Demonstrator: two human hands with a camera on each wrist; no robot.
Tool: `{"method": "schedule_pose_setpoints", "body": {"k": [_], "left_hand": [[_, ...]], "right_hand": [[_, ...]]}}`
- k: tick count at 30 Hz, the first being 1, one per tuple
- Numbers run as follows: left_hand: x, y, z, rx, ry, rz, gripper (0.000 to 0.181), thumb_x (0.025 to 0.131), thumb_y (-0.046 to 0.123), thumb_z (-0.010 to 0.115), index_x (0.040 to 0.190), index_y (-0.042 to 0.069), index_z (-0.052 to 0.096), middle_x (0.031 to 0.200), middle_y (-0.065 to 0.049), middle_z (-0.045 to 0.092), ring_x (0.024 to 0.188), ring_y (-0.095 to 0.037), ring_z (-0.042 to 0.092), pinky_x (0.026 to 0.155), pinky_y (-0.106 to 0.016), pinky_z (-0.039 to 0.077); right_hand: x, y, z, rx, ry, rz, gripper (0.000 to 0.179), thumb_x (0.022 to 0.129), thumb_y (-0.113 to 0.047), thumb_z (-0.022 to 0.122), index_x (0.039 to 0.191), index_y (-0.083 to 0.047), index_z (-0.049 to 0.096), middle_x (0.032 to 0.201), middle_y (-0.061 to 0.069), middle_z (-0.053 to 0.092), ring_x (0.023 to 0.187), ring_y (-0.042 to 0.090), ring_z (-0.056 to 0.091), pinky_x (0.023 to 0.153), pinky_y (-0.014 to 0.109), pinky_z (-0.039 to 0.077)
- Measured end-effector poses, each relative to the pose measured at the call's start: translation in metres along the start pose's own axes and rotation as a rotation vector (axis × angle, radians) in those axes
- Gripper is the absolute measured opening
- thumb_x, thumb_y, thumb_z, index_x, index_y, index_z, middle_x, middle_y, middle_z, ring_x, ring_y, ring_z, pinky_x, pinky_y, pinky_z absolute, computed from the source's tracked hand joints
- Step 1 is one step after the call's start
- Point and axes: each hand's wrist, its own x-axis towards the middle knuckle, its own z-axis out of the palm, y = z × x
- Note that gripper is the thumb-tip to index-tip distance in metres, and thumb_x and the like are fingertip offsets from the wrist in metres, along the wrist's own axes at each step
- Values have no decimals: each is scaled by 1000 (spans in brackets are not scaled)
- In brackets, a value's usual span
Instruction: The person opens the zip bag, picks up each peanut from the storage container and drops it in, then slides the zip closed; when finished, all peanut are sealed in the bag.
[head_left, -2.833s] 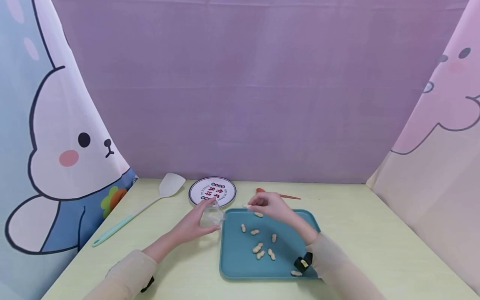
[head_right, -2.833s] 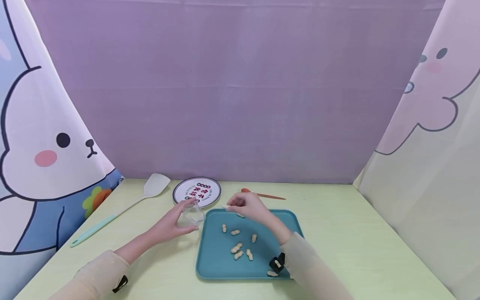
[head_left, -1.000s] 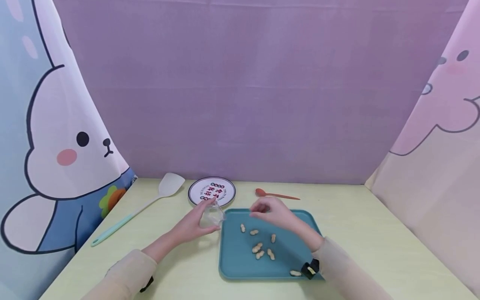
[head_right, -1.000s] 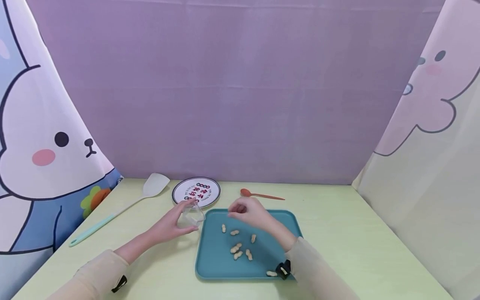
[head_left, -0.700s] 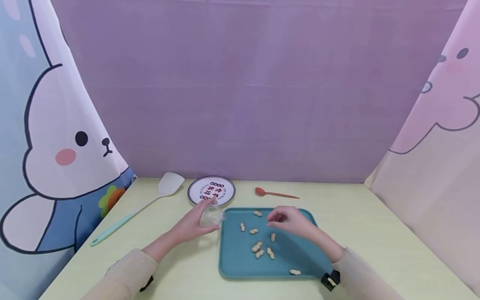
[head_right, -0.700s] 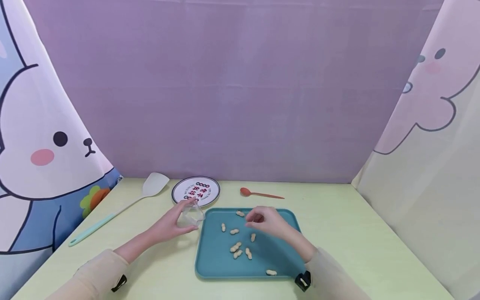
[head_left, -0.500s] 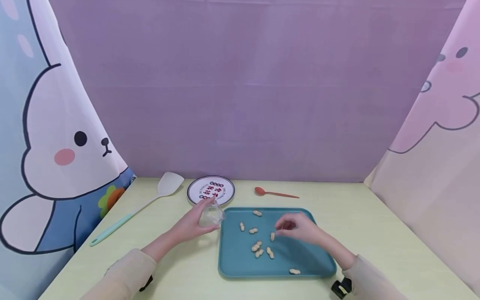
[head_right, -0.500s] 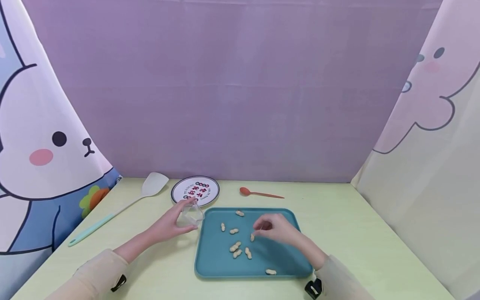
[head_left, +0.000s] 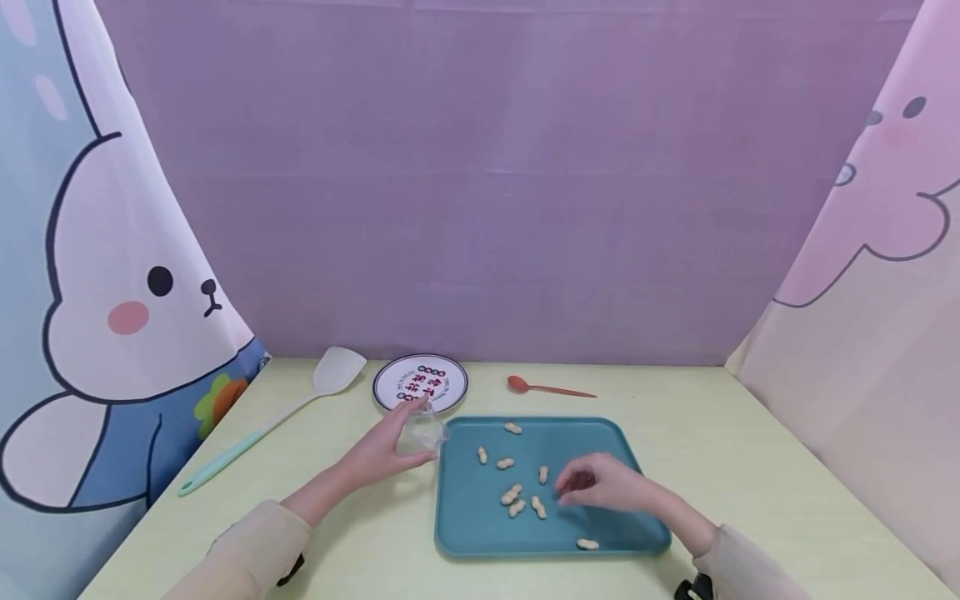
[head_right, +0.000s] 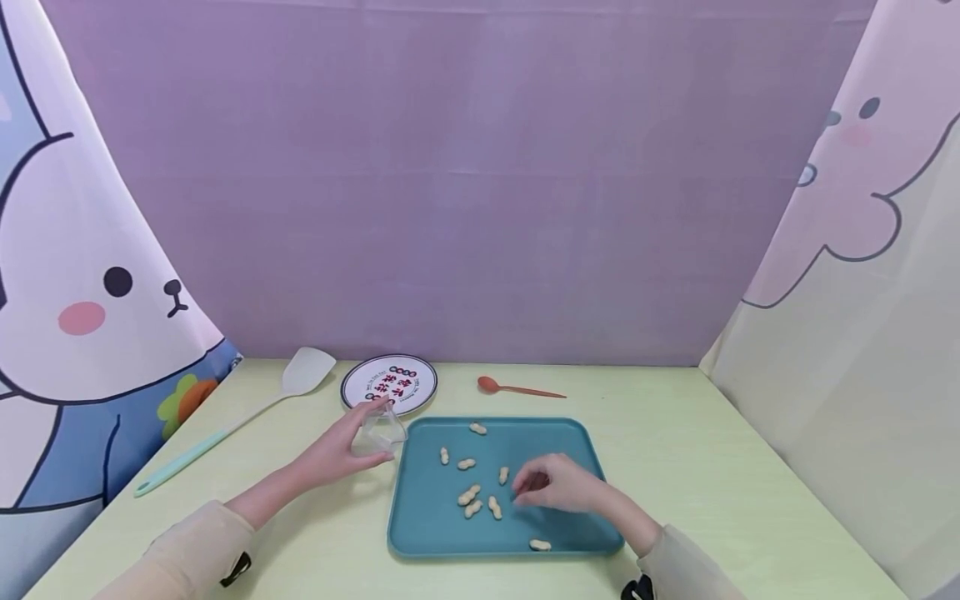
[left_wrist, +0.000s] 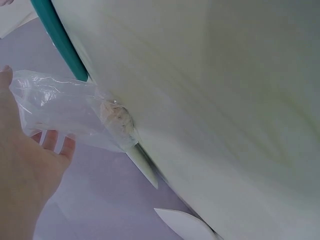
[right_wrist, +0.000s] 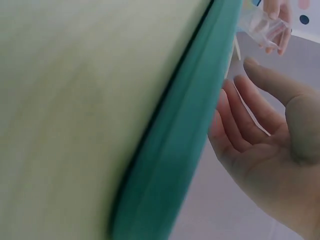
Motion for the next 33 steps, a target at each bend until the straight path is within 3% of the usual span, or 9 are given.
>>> {"method": "schedule_pose_setpoints", "body": {"k": [9, 15, 21, 27, 33], "left_hand": [[1, 2, -1, -5, -9, -15, 82, 77, 32, 77, 142, 4, 36, 141, -15, 44, 128, -32, 44, 104, -49, 40], [1, 2, -1, -9, -19, -23, 82, 77, 32, 77, 143, 6, 35, 141, -15, 44, 129, -33, 43, 105, -49, 39], [1, 0, 0, -5, -12, -14, 82, 76, 31, 78, 142, 3, 36, 140, -15, 45, 128, -33, 44, 104, -50, 39], [2, -2, 1, 1, -3, 3, 82, 76, 31, 78, 141, 3, 37, 139, -15, 46, 128, -33, 44, 104, -49, 39], [1, -1, 0, -9, -8, -6, 82, 76, 32, 77, 142, 4, 36, 140, -15, 45, 129, -32, 44, 105, -48, 38]], "right_hand": [[-10, 2, -3, 116, -177, 64, 19, 83, -24, 70, 91, -6, 71, 80, -2, 68, 66, -1, 56, 59, 17, 48], [-14, 6, -6, 177, -277, 31, 18, 84, -21, 70, 93, -5, 73, 83, 0, 67, 70, -2, 56, 62, 17, 49], [-17, 6, -10, 206, -349, -8, 18, 83, -17, 70, 92, -2, 73, 82, 14, 64, 71, -2, 54, 62, 16, 49], [-15, 5, -9, 169, -334, 6, 15, 85, -18, 68, 90, -5, 73, 81, 8, 64, 69, -3, 53, 61, 15, 48], [-11, 6, -3, 128, -203, -31, 14, 87, -18, 66, 92, -6, 72, 81, 10, 65, 66, -3, 52, 58, 15, 46]]}}
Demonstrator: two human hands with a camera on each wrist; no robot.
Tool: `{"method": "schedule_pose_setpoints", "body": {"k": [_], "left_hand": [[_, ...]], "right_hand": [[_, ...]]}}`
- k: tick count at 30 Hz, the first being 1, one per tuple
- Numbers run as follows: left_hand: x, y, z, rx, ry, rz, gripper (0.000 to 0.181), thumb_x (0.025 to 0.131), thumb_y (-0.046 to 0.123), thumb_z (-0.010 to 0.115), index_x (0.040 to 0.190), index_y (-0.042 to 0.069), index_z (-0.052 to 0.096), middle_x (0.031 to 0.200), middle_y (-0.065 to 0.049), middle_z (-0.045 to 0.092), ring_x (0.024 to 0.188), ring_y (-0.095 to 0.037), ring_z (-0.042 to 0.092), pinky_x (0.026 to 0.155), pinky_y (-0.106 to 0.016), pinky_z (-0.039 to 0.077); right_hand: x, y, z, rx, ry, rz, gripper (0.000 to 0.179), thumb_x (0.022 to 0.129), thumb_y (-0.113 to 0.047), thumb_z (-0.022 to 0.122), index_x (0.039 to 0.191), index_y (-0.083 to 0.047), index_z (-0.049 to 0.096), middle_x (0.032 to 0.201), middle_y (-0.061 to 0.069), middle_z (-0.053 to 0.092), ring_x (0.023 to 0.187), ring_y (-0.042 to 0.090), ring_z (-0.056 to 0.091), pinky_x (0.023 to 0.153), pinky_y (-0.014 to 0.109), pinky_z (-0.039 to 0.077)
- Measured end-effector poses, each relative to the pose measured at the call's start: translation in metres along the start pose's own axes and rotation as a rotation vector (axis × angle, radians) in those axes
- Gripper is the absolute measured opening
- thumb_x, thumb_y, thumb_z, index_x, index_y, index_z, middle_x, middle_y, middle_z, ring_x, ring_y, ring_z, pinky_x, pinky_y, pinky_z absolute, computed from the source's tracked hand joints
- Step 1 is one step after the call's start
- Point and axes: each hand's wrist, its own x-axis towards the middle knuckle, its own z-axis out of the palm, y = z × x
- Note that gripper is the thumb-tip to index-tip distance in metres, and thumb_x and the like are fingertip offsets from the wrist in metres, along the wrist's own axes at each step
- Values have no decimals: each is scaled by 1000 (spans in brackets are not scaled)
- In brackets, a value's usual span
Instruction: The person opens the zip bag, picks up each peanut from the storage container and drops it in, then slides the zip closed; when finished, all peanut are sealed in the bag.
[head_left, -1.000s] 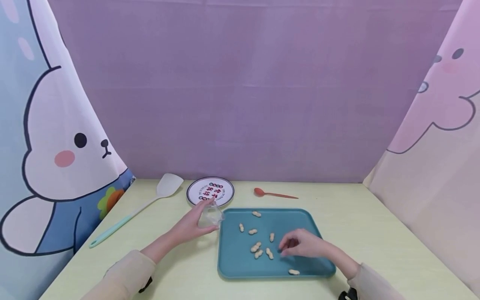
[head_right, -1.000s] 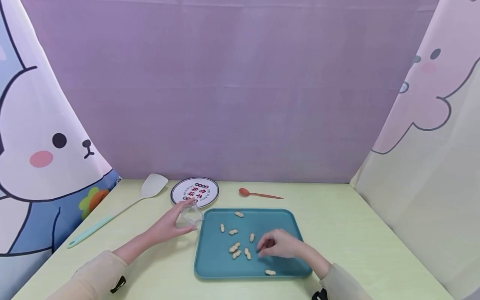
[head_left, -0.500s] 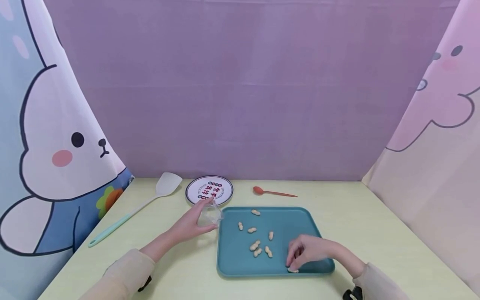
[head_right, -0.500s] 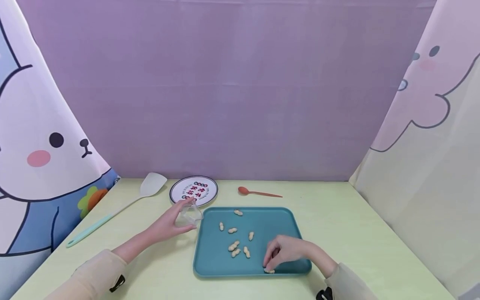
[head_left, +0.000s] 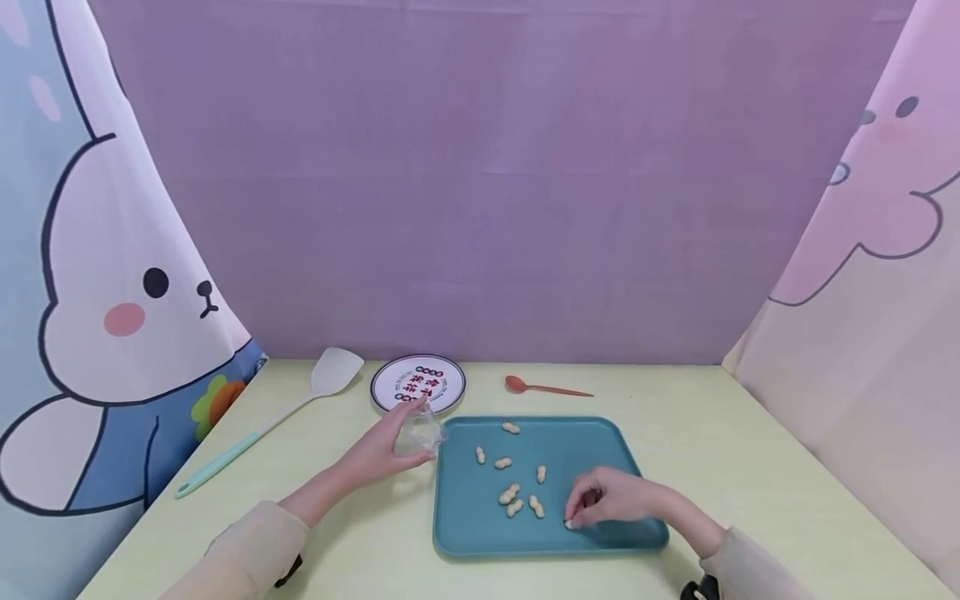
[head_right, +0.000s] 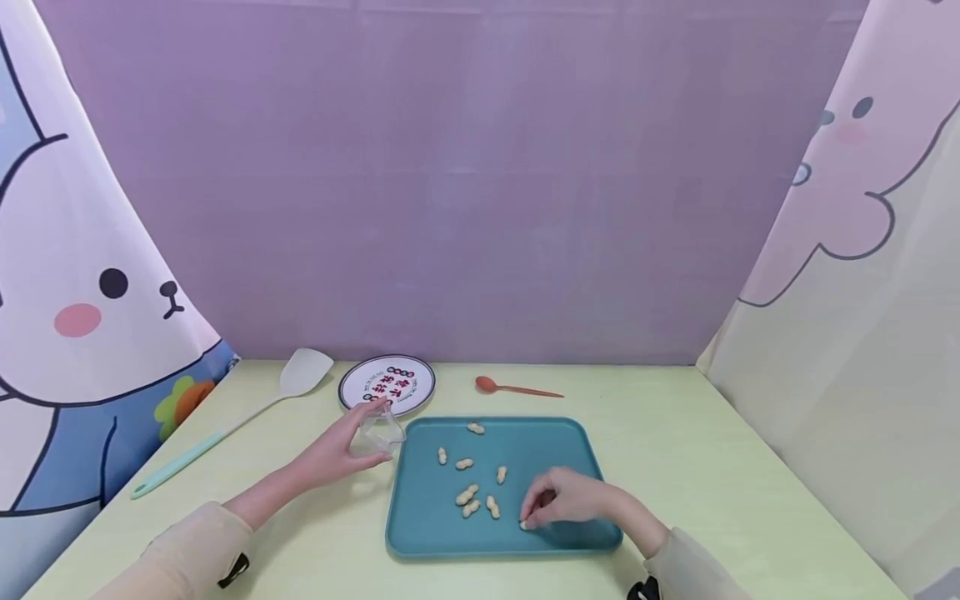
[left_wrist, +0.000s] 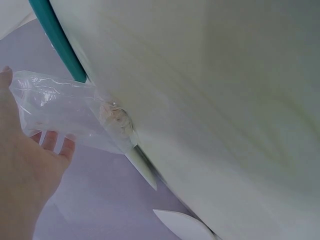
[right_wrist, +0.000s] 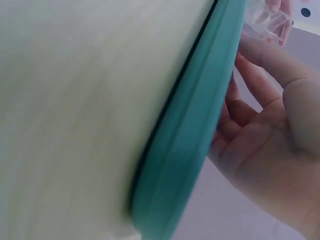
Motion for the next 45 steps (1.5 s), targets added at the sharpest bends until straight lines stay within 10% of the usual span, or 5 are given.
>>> {"method": "schedule_pose_setpoints", "body": {"k": [27, 45], "left_hand": [[-3, 2, 2, -11, -1, -7, 82, 77, 30, 77, 142, 2, 35, 142, -15, 44, 129, -33, 42, 106, -49, 38], [0, 3, -1, -13, 2, -5, 81, 77, 30, 77, 142, 4, 36, 141, -14, 44, 129, -31, 44, 105, -48, 38]], "right_hand": [[4, -2, -8, -88, 176, 191, 13, 82, -20, 72, 86, -9, 67, 78, 0, 66, 67, 6, 56, 60, 20, 48], [73, -27, -15, -110, 368, 31, 13, 86, -27, 68, 94, -17, 67, 87, -2, 67, 79, 23, 64, 67, 22, 52]]}}
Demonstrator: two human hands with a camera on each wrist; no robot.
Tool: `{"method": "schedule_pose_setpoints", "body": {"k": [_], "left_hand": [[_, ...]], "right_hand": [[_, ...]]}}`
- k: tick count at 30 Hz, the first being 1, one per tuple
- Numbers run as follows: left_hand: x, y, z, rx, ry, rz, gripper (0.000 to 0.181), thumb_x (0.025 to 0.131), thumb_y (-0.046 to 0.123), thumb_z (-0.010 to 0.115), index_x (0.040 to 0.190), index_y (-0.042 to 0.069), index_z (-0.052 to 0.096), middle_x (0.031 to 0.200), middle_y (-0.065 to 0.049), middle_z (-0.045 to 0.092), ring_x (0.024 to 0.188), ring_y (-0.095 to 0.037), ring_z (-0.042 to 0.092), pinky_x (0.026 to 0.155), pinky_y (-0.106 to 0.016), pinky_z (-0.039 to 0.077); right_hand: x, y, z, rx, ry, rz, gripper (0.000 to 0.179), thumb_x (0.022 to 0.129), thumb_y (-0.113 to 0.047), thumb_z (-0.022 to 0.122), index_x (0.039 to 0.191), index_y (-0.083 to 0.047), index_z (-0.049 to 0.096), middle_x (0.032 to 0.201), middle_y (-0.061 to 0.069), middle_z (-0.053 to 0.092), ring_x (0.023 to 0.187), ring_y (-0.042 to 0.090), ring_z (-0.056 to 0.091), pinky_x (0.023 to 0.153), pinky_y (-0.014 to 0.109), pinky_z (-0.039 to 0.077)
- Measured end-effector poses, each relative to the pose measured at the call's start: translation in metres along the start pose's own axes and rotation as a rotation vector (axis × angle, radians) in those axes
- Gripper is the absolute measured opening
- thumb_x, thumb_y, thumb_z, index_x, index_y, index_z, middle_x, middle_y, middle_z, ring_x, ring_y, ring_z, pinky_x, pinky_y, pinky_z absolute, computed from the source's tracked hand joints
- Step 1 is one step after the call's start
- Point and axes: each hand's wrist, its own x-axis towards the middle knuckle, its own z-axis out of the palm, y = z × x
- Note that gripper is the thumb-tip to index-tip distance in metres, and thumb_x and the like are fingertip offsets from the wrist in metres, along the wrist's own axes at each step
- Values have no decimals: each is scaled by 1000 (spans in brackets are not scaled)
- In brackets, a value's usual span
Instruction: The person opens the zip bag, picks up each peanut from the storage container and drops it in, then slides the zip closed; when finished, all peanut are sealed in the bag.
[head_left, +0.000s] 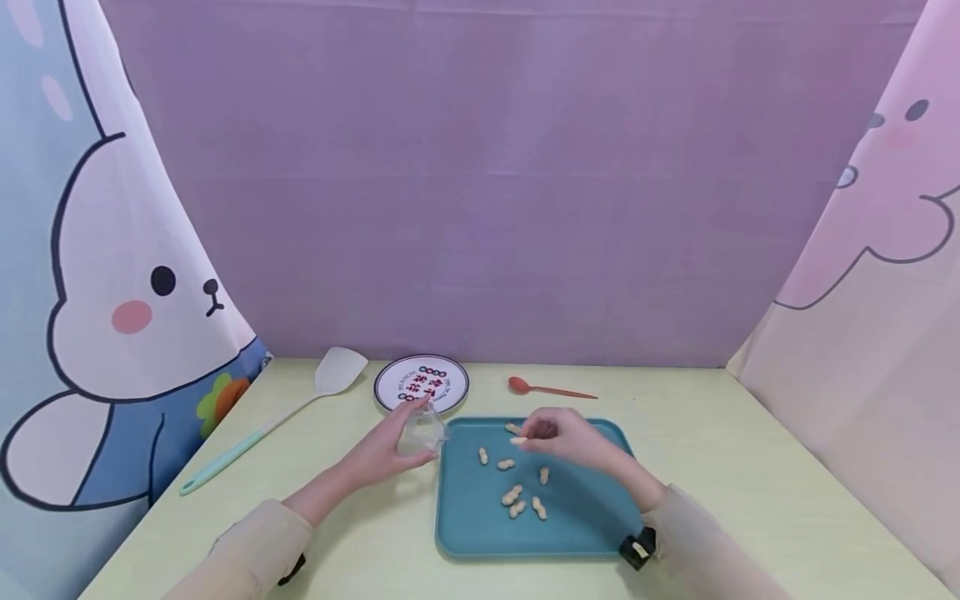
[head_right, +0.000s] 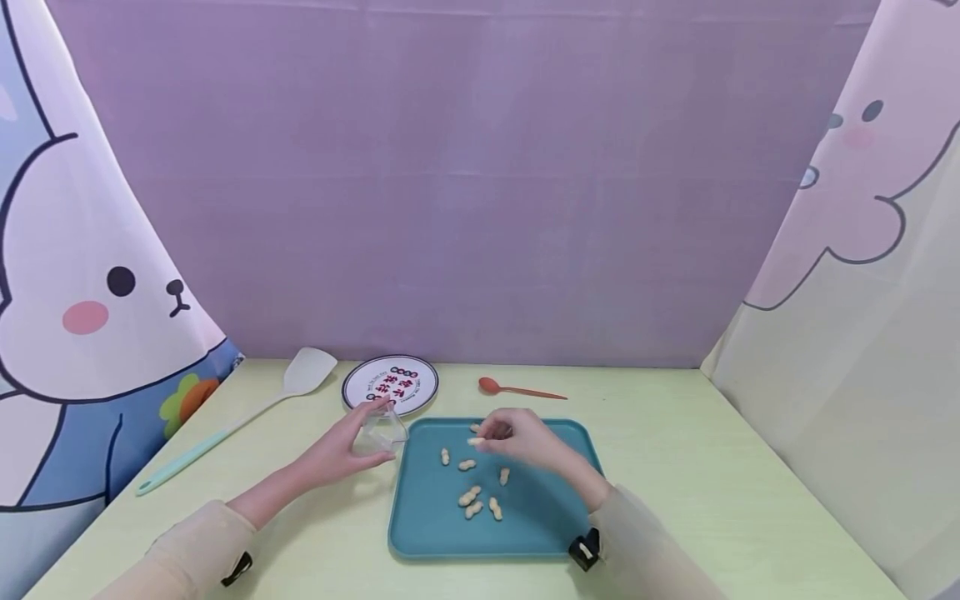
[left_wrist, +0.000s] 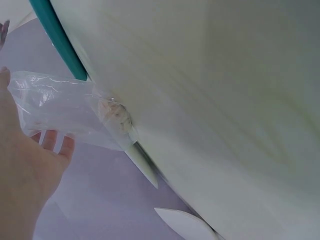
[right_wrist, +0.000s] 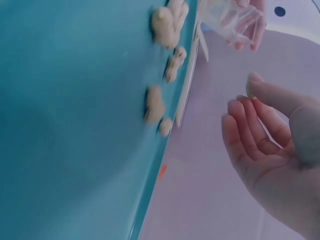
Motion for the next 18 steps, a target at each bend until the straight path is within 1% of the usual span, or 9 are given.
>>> {"method": "schedule_pose_setpoints", "body": {"k": [4, 8, 11, 14, 18], "left_hand": [[0, 1, 0, 1, 8, 12, 81, 76, 30, 77, 141, 3, 36, 140, -15, 45, 127, -32, 45, 105, -48, 39], [0, 0, 1, 9, 10, 20, 81, 76, 31, 77, 141, 3, 36, 140, -14, 45, 128, -31, 45, 105, -48, 39], [0, -1, 0, -6, 10, 18, 81, 77, 31, 77, 142, 5, 36, 141, -12, 45, 130, -30, 43, 106, -48, 37], [0, -1, 0, -19, 12, 19, 81, 77, 33, 77, 142, 5, 36, 141, -12, 44, 130, -29, 43, 107, -48, 37], [-1, -1, 0, -16, 12, 11, 82, 78, 36, 76, 142, 5, 35, 142, -11, 44, 129, -29, 43, 106, -48, 38]], "right_hand": [[16, -8, 8, 36, 15, -39, 15, 87, -24, 67, 97, -14, 67, 89, 0, 68, 81, 19, 65, 69, 22, 54], [30, -18, 16, 35, 45, -55, 16, 87, -27, 67, 98, -16, 68, 88, -2, 68, 79, 13, 64, 69, 23, 54], [41, -26, 22, 38, 70, -70, 16, 87, -27, 67, 98, -16, 68, 87, -2, 67, 78, 9, 62, 70, 22, 53], [52, -34, 30, 40, 81, -100, 20, 86, -26, 68, 98, -10, 69, 87, 0, 68, 77, 9, 62, 69, 21, 54], [64, -42, 41, 36, 80, -119, 20, 86, -24, 68, 97, -7, 69, 86, 2, 69, 74, 7, 62, 67, 20, 53]]}}
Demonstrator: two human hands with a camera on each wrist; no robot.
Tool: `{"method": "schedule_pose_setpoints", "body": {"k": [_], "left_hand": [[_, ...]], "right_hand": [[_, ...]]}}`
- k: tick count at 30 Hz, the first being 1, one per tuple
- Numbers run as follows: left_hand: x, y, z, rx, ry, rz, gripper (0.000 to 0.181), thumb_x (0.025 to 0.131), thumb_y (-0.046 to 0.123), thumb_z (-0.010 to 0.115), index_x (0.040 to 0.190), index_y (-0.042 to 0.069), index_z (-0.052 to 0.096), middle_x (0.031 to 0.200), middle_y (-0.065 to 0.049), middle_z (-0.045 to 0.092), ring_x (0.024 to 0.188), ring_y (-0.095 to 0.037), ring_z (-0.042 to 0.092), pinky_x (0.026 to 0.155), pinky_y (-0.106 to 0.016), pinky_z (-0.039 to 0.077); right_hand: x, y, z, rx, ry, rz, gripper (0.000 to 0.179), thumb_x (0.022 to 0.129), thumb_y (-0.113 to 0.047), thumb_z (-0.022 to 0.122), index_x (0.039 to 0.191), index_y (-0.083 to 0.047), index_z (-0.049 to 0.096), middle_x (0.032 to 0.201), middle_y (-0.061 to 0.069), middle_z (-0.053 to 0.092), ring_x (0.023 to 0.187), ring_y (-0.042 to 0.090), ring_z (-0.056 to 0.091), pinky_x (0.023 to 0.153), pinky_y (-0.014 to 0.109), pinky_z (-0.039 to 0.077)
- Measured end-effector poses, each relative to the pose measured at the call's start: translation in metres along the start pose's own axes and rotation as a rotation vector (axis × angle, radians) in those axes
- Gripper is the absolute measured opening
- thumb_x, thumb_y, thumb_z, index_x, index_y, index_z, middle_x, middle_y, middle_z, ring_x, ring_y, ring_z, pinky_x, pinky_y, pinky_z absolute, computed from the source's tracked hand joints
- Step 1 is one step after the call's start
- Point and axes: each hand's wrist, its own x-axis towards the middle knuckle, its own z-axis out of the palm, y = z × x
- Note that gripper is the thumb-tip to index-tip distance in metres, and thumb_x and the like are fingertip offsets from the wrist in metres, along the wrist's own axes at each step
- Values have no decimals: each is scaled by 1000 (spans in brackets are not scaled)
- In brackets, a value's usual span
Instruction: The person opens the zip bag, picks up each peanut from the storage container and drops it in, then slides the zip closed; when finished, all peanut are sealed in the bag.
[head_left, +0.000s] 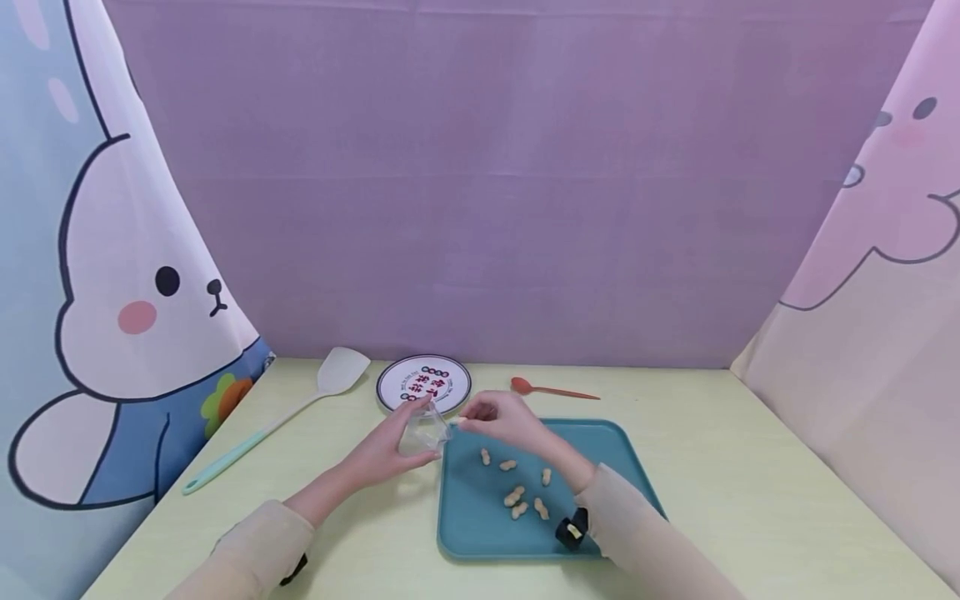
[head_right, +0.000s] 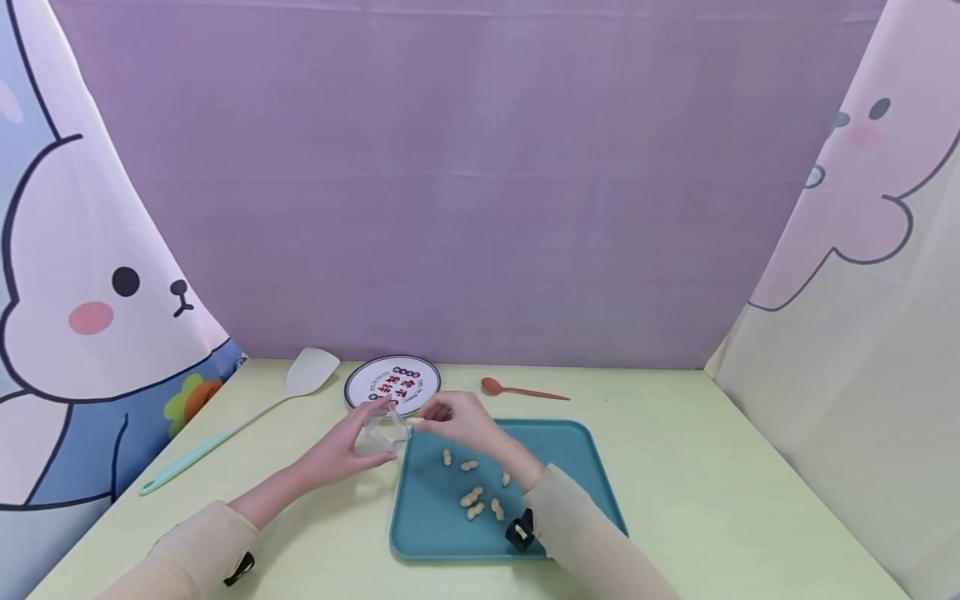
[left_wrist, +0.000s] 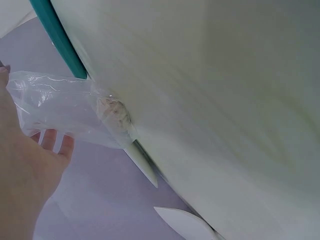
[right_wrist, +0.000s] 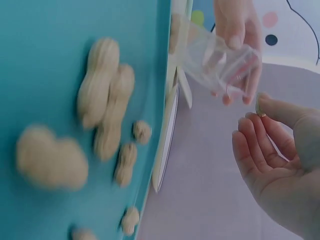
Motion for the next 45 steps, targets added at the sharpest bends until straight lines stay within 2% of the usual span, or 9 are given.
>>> {"method": "schedule_pose_setpoints", "body": {"k": [5, 11, 21, 29, 35, 45], "left_hand": [[0, 1, 0, 4, -2, -5, 82, 78, 38, 75, 142, 6, 35, 140, -12, 45, 127, -28, 46, 103, -48, 41], [-1, 1, -2, -2, -5, -5, 83, 78, 39, 75, 143, 6, 34, 142, -13, 43, 130, -31, 42, 104, -50, 39], [0, 2, -2, -2, -10, -11, 82, 78, 36, 75, 142, 6, 35, 142, -12, 44, 130, -30, 42, 105, -49, 39], [1, 0, -1, 1, 3, 14, 81, 77, 30, 77, 141, 4, 36, 140, -13, 46, 127, -29, 46, 105, -48, 40], [-1, 0, -1, 1, -3, 9, 81, 77, 30, 77, 142, 4, 35, 140, -14, 45, 129, -31, 44, 106, -50, 37], [-1, 3, -1, 12, -11, -12, 82, 77, 30, 77, 142, 3, 35, 141, -15, 45, 131, -34, 41, 106, -51, 36]], "right_hand": [[10, -7, 13, 10, -6, 2, 17, 85, -22, 69, 96, -8, 70, 85, 3, 69, 74, 8, 61, 65, 19, 52], [16, -13, 23, -2, -7, 27, 20, 86, -22, 69, 99, -6, 70, 87, 2, 69, 75, 9, 61, 64, 18, 51], [15, -12, 25, -13, -15, 32, 25, 86, -24, 68, 103, -4, 70, 89, 2, 69, 76, 9, 61, 66, 18, 51], [4, -4, 8, -16, -30, 0, 21, 86, -21, 68, 102, -8, 69, 92, 1, 69, 80, 9, 63, 71, 20, 53], [-11, 8, -10, -34, -23, 24, 17, 86, -22, 68, 101, -13, 69, 91, -1, 67, 82, 11, 63, 72, 21, 53], [-47, 28, -41, -79, -91, 70, 20, 87, -19, 67, 103, -7, 68, 96, 6, 70, 82, 12, 64, 72, 19, 53]]}}
